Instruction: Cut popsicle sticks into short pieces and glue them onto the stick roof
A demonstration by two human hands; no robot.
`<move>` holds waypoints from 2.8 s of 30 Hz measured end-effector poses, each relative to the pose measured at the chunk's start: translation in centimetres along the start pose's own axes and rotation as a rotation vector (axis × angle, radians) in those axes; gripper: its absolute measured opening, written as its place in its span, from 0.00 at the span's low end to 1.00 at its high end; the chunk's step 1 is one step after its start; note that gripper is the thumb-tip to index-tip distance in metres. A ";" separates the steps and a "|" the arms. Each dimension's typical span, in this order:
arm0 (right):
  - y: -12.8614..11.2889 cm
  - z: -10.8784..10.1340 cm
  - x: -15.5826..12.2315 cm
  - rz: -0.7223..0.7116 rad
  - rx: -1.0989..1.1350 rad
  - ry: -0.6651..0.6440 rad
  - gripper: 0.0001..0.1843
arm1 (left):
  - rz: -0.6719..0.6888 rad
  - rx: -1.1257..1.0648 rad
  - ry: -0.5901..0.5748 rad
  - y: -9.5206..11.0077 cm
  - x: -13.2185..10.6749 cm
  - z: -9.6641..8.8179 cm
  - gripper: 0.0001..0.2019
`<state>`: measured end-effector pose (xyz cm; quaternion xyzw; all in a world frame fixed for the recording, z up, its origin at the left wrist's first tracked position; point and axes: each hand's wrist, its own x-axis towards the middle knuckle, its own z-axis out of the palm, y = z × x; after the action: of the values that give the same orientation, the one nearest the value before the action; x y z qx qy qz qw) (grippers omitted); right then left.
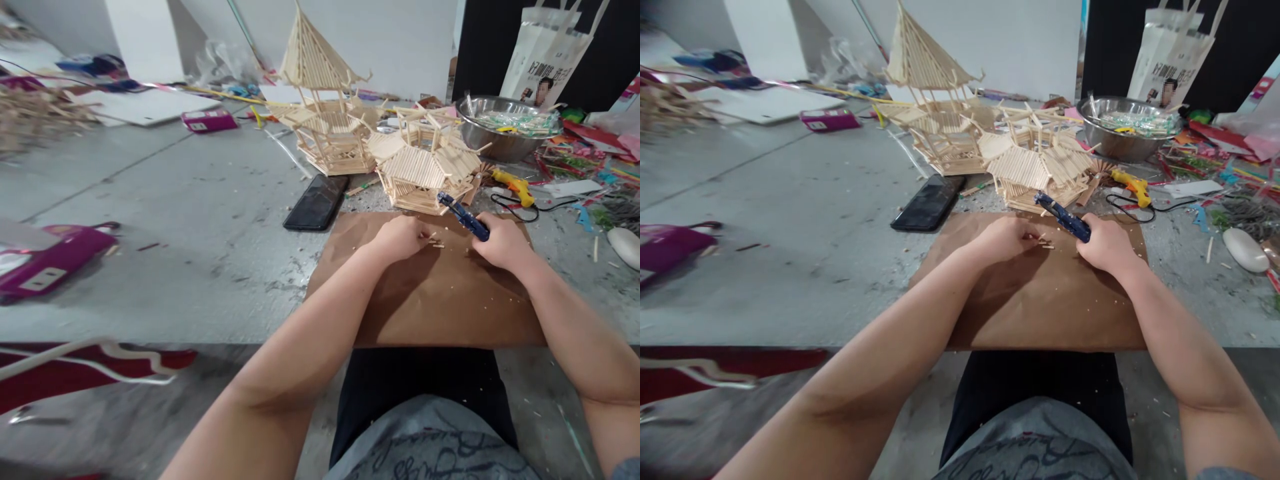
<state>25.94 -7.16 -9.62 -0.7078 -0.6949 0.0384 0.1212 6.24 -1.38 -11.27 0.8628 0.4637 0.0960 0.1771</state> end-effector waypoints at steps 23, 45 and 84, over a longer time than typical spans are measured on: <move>-0.6 0.1 -0.3 -0.034 -0.020 -0.049 0.16 | 0.074 -0.396 0.461 1.6 -0.5 0.7 0.09; -0.3 0.3 -0.4 -0.126 0.015 -0.003 0.22 | 0.116 -0.804 0.212 1.5 -0.9 -0.2 0.13; 0.3 1.4 0.3 -0.262 0.121 0.020 0.29 | 0.255 -0.618 0.639 1.1 -0.3 1.6 0.08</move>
<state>25.90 -6.66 -11.02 -0.6026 -0.7766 0.0569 0.1746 7.44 -2.53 -12.31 0.7469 0.3348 0.5118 0.2611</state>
